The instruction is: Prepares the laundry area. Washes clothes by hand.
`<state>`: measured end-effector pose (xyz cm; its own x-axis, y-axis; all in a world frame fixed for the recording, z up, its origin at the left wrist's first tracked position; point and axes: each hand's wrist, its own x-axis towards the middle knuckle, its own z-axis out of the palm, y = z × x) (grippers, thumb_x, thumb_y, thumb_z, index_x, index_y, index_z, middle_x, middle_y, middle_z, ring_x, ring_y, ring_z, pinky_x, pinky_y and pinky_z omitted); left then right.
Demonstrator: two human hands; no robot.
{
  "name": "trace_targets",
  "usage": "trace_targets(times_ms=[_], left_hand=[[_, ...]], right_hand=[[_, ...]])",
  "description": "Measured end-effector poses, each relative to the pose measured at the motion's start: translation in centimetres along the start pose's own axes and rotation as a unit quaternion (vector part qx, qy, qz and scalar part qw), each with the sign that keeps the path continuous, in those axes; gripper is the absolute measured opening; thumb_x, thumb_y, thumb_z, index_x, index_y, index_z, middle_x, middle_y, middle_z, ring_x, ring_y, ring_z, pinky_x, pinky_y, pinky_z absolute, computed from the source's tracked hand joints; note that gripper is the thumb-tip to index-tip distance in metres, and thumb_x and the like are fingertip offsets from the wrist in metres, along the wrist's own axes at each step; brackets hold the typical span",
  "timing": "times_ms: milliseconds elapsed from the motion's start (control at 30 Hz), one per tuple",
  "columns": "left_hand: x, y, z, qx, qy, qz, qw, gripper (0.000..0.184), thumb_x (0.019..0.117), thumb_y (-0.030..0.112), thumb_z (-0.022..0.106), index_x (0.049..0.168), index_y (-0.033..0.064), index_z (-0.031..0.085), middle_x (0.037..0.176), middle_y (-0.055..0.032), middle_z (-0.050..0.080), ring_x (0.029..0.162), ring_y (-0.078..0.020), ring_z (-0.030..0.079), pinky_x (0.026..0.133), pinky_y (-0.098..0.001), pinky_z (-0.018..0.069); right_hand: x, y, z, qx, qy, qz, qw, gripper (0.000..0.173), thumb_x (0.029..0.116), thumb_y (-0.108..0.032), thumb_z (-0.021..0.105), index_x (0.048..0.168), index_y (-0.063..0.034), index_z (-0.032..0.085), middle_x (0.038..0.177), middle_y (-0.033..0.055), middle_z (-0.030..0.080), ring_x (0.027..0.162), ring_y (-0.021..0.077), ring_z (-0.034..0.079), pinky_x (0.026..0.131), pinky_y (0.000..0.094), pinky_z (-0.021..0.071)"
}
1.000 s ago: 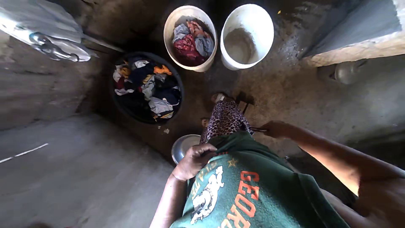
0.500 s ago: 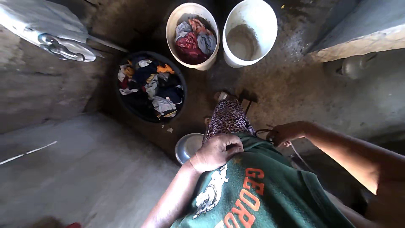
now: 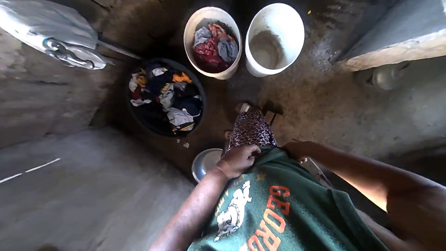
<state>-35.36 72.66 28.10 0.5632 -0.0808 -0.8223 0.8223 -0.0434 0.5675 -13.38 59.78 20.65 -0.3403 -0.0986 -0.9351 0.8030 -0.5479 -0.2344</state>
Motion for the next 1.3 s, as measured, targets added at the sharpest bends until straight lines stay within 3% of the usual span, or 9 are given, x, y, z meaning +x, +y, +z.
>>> trace_targets(times_ms=[267,467,633,733,800,867,1000,1100,1300], left_hand=[[0.7,-0.5,0.2,0.03,0.036,0.031,0.998,0.036,0.1042,0.016,0.05,0.135,0.0107,0.066,0.133,-0.0137,0.067,0.129,-0.0288,0.06,0.112,-0.0541,0.0419],[1.2,-0.7,0.5,0.018,0.067,0.098,0.993,0.033,0.1064,0.021,0.052,0.131,0.0076,0.068,0.132,-0.0143,0.068,0.128,-0.0281,0.061,0.113,-0.0529,0.0423],[0.9,-4.0,1.3,-0.101,0.142,0.208,0.962,0.032,0.103,0.02,0.059,0.129,0.0034,0.068,0.129,-0.014,0.069,0.123,-0.0197,0.063,0.111,-0.0407,0.0468],[0.4,-7.1,2.9,-0.215,0.2,0.261,0.92,0.031,0.1008,0.015,0.062,0.128,0.0005,0.067,0.13,-0.0147,0.067,0.124,-0.0163,0.061,0.111,-0.0346,0.0473],[0.0,-8.9,4.1,-0.283,0.253,0.269,0.885,0.031,0.0995,0.014,0.062,0.126,-0.0014,0.067,0.13,-0.0161,0.065,0.125,-0.0178,0.059,0.111,-0.0349,0.0462],[-0.4,-10.7,5.3,-0.336,0.311,0.248,0.854,0.031,0.0997,0.013,0.061,0.126,-0.0031,0.066,0.129,-0.0158,0.065,0.123,-0.0166,0.06,0.11,-0.0332,0.0472],[0.1,-14.5,7.8,-0.43,0.376,0.114,0.813,0.032,0.1034,0.014,0.058,0.129,-0.0046,0.062,0.123,-0.0142,0.068,0.112,-0.0126,0.066,0.102,-0.0302,0.053],[1.2,-18.1,10.7,-0.433,0.383,-0.001,0.816,0.039,0.1051,0.015,0.056,0.137,-0.0059,0.057,0.129,-0.021,0.065,0.115,-0.0223,0.066,0.103,-0.0369,0.0521],[2.4,-22.6,18.1,-0.419,0.33,-0.131,0.836,0.039,0.1058,0.018,0.057,0.134,-0.0084,0.058,0.133,-0.0279,0.062,0.126,-0.0364,0.06,0.112,-0.0478,0.044]], right_hand=[[-0.9,-3.7,-2.2,-0.033,-0.01,0.042,0.999,0.014,0.1054,-0.005,0.051,0.109,0.0059,0.059,0.079,0.0116,0.058,0.062,0.0169,0.057,0.061,0.0325,0.0511],[3.7,-4.4,-3.0,0.065,0.073,0.029,0.995,0.029,0.1077,-0.013,0.049,0.127,0.007,0.057,0.11,0.0263,0.062,0.087,0.0349,0.064,0.075,0.0529,0.0541],[1.2,-2.9,-3.8,0.097,0.094,0.029,0.99,0.034,0.1103,-0.023,0.047,0.133,0.0019,0.054,0.098,0.0149,0.058,0.077,0.0198,0.056,0.07,0.0382,0.0506],[-0.4,0.2,-4.2,0.103,0.096,-0.002,0.99,0.047,0.11,-0.023,0.048,0.15,0.0016,0.046,0.136,0.0281,0.057,0.119,0.0367,0.059,0.102,0.0541,0.0459],[-1.5,0.8,-3.7,0.099,0.121,-0.022,0.987,0.04,0.1101,-0.022,0.048,0.144,-0.0006,0.051,0.127,0.0223,0.061,0.107,0.0285,0.062,0.094,0.0469,0.0512],[-2.7,-0.2,-3.1,0.104,0.166,-0.023,0.98,0.029,0.1071,-0.013,0.053,0.132,0.0022,0.058,0.114,0.0193,0.064,0.094,0.0234,0.063,0.086,0.0423,0.0537],[-2.0,-2.0,-2.9,0.071,0.245,-0.031,0.967,0.022,0.1037,-0.004,0.054,0.118,0.01,0.062,0.111,0.0252,0.063,0.099,0.0298,0.06,0.091,0.0469,0.0491],[-1.3,-3.1,-3.2,-0.03,0.235,0.001,0.972,0.03,0.104,-0.002,0.054,0.13,0.0126,0.058,0.132,0.0352,0.058,0.126,0.0469,0.056,0.109,0.0581,0.041],[-4.2,-3.5,-2.5,-0.018,0.245,0.026,0.969,0.03,0.1078,-0.008,0.05,0.129,0.0088,0.061,0.128,0.032,0.061,0.12,0.041,0.059,0.105,0.0545,0.0434]])
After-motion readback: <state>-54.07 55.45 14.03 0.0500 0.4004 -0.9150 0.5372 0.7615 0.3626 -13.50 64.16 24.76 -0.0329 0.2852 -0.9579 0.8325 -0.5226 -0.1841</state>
